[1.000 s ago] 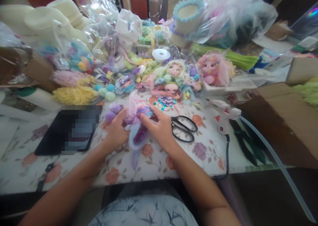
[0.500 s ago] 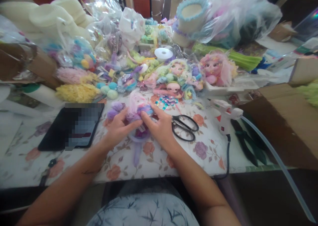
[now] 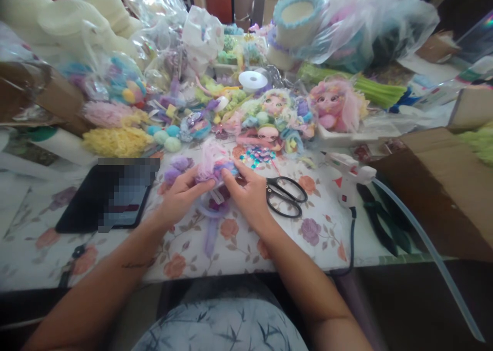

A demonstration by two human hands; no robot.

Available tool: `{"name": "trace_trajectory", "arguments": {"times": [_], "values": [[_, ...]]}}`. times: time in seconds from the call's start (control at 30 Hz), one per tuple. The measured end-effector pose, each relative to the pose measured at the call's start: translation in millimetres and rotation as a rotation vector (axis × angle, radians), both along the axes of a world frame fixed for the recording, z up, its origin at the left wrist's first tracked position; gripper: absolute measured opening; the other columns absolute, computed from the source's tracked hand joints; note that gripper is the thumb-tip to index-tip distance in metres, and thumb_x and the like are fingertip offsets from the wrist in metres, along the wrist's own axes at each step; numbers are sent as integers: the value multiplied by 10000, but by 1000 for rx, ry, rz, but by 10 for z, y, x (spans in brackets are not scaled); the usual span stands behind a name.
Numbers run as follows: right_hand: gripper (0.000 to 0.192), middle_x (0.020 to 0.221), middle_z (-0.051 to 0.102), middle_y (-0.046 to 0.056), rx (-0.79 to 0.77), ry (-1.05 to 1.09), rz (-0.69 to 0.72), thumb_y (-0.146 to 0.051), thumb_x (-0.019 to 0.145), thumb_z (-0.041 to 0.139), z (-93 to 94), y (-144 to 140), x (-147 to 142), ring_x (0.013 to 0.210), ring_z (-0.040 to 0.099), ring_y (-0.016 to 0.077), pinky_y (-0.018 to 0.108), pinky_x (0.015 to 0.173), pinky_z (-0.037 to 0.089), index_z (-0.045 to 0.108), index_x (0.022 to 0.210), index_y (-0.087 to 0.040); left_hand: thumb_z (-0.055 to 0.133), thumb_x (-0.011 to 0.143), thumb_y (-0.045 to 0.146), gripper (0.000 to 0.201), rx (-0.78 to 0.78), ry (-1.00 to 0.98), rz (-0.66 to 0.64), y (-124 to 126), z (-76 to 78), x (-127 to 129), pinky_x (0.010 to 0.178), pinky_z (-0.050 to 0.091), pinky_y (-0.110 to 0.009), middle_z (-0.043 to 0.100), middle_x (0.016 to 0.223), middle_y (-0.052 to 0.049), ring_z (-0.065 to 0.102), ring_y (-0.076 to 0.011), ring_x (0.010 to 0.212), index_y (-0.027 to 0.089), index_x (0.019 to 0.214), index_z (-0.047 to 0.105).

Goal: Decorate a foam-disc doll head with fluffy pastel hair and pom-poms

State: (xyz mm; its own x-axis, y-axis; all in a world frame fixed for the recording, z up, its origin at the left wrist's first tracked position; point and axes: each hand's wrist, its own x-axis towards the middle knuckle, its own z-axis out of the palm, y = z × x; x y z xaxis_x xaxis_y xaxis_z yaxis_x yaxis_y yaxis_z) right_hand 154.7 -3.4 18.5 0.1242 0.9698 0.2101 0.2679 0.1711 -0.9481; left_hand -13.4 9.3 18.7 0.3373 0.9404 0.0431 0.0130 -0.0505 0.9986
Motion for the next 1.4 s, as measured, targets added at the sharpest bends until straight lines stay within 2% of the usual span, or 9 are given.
{"name": "trace_trajectory", "arguments": {"times": [0.17,0.27,0.47,0.53,0.67,0.8,1.0,1.1,1.4], "values": [[305,1021,784,10,8,-11,-1,-410,891,633,-12,0,-3,886,718,220,331,826,562,766,1094,-226,693,868,342,287,-16,4,19,3,-14,-1,893,521,-315,733,1160,-39,661,-227,1063,220,1128,695],[312,1073,780,15,2,5,4,-418,893,628,-24,-7,-3,947,722,232,346,869,565,762,1108,-237,706,850,341,281,-24,-3,35,1,-3,4,872,532,-330,741,1094,-46,668,-232,1013,201,1094,698],[511,1206,738,68,-15,8,81,-482,827,709,-47,-14,1,1044,703,263,393,918,571,687,1268,-225,721,823,332,273,-66,-58,60,10,24,3,788,541,-310,747,1031,-46,672,-209,905,195,1059,705],[510,1216,733,70,-19,-3,90,-465,829,710,-46,-13,-1,1038,702,257,393,915,573,679,1277,-223,721,819,316,264,-74,-78,64,14,16,1,773,536,-296,747,1023,-39,669,-194,883,201,1056,707],[423,1186,744,45,-14,5,102,-431,877,659,-46,-9,-10,1044,700,242,378,932,565,689,1254,-241,730,824,324,269,-76,-96,62,8,-8,-1,786,534,-279,747,1025,-20,672,-178,897,216,1069,709],[430,1199,738,45,-9,17,104,-459,877,661,-67,-9,-19,1063,690,248,386,949,556,690,1248,-243,753,820,352,302,-50,-78,75,-6,-15,2,807,544,-276,751,1058,-16,684,-176,925,233,1094,706],[411,1136,751,46,-9,24,113,-457,893,641,-85,-8,-17,1004,698,238,375,905,561,693,1244,-248,742,830,353,300,-31,-58,60,5,0,-9,781,551,-294,757,1080,-35,694,-209,940,222,1099,712],[403,1200,734,49,14,22,112,-433,906,626,-83,-4,-12,1070,687,245,381,937,546,688,1262,-254,740,832,350,310,-45,-57,59,11,4,-19,777,550,-297,750,1127,-48,691,-222,978,221,1113,713],[466,1250,720,47,-2,33,109,-464,895,646,-109,-23,-10,1058,697,243,411,960,548,658,1318,-269,783,788,330,341,-93,-134,53,44,-14,-29,936,536,-349,746,1160,-53,680,-239,1055,218,1104,722]]}}
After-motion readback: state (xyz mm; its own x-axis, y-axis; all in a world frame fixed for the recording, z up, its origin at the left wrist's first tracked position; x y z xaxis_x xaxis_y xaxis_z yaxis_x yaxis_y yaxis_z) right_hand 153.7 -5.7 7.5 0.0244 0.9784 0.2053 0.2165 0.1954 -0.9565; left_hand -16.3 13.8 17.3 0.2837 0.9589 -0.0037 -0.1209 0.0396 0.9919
